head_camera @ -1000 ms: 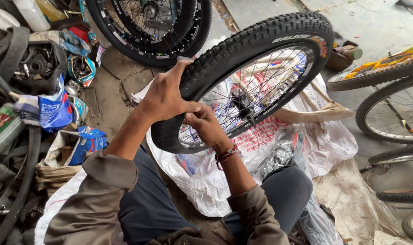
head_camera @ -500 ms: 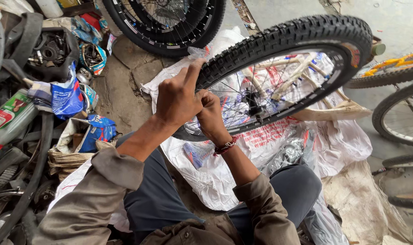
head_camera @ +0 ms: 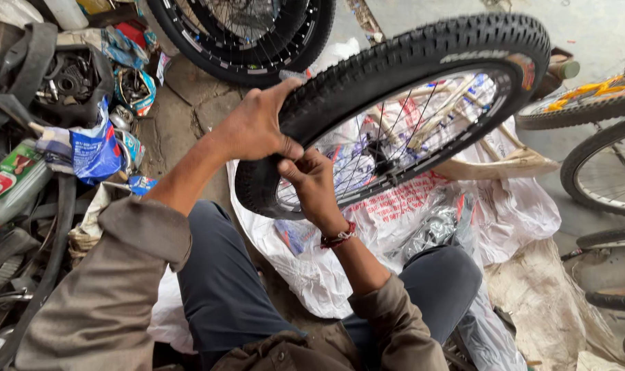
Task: The person sits on the floor in a cluttered workshop and removes a bicycle tire from a rim by hand. After placing the wheel aside, the person unties a white sack, removes a plastic bag containing small parts, and inspects the contents.
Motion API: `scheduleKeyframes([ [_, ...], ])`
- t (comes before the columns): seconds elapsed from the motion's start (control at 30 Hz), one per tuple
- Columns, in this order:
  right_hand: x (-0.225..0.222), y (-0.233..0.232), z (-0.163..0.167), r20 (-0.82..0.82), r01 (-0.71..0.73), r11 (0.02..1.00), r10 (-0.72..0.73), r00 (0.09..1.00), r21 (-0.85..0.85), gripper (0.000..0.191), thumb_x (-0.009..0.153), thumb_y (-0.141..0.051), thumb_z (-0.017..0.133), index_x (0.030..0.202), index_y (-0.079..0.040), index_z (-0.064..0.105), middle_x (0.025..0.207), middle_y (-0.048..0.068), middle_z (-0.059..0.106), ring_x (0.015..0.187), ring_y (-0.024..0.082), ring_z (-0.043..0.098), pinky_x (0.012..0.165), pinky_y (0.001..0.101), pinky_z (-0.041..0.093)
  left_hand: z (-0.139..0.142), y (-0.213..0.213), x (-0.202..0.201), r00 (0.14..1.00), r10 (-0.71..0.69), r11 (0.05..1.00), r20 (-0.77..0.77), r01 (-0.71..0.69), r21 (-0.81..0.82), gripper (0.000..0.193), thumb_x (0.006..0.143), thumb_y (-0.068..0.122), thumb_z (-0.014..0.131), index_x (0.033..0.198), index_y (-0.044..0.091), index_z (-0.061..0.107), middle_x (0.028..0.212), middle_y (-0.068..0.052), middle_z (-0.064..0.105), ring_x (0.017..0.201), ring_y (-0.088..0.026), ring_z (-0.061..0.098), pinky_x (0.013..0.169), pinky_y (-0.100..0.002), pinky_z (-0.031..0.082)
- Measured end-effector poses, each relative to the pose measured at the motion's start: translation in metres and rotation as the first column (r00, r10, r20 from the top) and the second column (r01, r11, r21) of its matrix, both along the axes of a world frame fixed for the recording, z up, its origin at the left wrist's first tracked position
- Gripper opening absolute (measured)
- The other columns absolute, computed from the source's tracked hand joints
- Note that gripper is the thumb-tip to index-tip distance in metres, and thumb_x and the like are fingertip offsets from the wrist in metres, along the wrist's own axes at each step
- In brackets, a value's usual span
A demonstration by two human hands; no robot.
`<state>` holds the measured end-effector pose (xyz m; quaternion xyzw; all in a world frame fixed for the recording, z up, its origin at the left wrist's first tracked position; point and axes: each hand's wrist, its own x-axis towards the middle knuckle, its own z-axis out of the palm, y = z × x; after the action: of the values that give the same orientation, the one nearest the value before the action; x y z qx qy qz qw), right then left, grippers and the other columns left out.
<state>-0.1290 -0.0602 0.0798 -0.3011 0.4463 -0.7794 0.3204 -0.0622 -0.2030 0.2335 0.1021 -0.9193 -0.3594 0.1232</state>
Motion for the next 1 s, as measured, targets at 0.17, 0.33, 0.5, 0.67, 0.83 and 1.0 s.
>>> scheduleKeyframes([
  [0.17, 0.005, 0.004, 0.017, 0.029, -0.009, 1.000, 0.009, 1.000, 0.023, 0.028, 0.094, -0.022, 0.079, 0.105, 0.000, 0.066, 0.089, -0.004, 0.065, 0.076, 0.004, 0.054, 0.067, 0.0216, 0.044, -0.006, -0.012, -0.010, 0.981, -0.160, 0.973, -0.111, 0.176, 0.151, 0.107, 0.059, 0.016, 0.099, 0.149, -0.004, 0.046, 0.112, -0.017, 0.076, 0.094, -0.018, 0.070, 0.088, -0.031, 0.055],
  [0.33, -0.007, 0.004, 0.027, 0.001, -0.096, 0.995, 0.096, 0.995, -0.016, 0.032, 0.094, -0.023, 0.078, 0.116, -0.001, 0.068, 0.095, -0.002, 0.066, 0.076, 0.003, 0.052, 0.069, 0.0218, 0.045, -0.004, -0.009, -0.008, 0.997, -0.066, 0.998, -0.048, 0.066, 0.006, 0.114, 0.065, 0.027, 0.097, 0.157, -0.002, 0.036, 0.115, -0.024, 0.072, 0.101, -0.030, 0.071, 0.094, -0.040, 0.056],
  [0.5, -0.044, 0.009, 0.051, -0.011, -0.063, 0.997, 0.064, 0.998, 0.053, 0.027, 0.100, -0.023, 0.072, 0.107, 0.003, 0.065, 0.103, 0.007, 0.074, 0.092, 0.017, 0.072, 0.083, 0.0382, 0.063, -0.025, 0.044, 0.024, 0.798, -0.014, 0.930, -0.602, -0.212, -0.302, 0.126, 0.065, 0.046, 0.098, 0.157, -0.002, 0.028, 0.142, -0.029, 0.054, 0.126, -0.041, 0.061, 0.099, -0.049, 0.055],
  [0.67, -0.083, 0.022, 0.104, 0.119, -0.242, 0.958, 0.262, 0.958, -0.154, 0.030, 0.110, -0.025, 0.057, 0.118, 0.002, 0.067, 0.119, 0.013, 0.073, 0.113, 0.026, 0.072, 0.095, 0.0472, 0.062, -0.018, 0.062, 0.021, 0.795, 0.107, 0.743, -0.597, -0.463, -0.483, 0.108, 0.075, 0.030, 0.097, 0.159, 0.007, 0.034, 0.129, -0.016, 0.055, 0.111, -0.037, 0.063, 0.084, -0.045, 0.056],
  [0.83, -0.086, 0.016, 0.124, 0.211, -0.270, 0.856, 0.391, 0.896, -0.441, 0.031, 0.113, -0.031, 0.055, 0.134, -0.007, 0.059, 0.135, 0.009, 0.067, 0.126, 0.027, 0.065, 0.105, 0.0522, 0.056, 0.029, 0.053, 0.013, 0.872, 0.051, 0.635, -0.487, -0.405, -0.658, 0.104, 0.076, 0.030, 0.096, 0.160, 0.014, 0.036, 0.130, -0.017, 0.052, 0.106, -0.035, 0.059, 0.076, -0.049, 0.051],
  [1.0, -0.087, -0.002, 0.104, 0.360, -0.170, 0.880, 0.348, 0.866, -0.443, 0.037, 0.104, -0.037, 0.059, 0.137, -0.021, 0.056, 0.140, 0.003, 0.063, 0.129, 0.025, 0.060, 0.105, 0.0545, 0.051, 0.034, 0.065, 0.008, 0.855, 0.097, 0.406, -0.509, -0.501, -0.764, 0.110, 0.074, 0.041, 0.094, 0.161, 0.019, 0.031, 0.140, -0.021, 0.046, 0.117, -0.038, 0.051, 0.086, -0.053, 0.047],
])
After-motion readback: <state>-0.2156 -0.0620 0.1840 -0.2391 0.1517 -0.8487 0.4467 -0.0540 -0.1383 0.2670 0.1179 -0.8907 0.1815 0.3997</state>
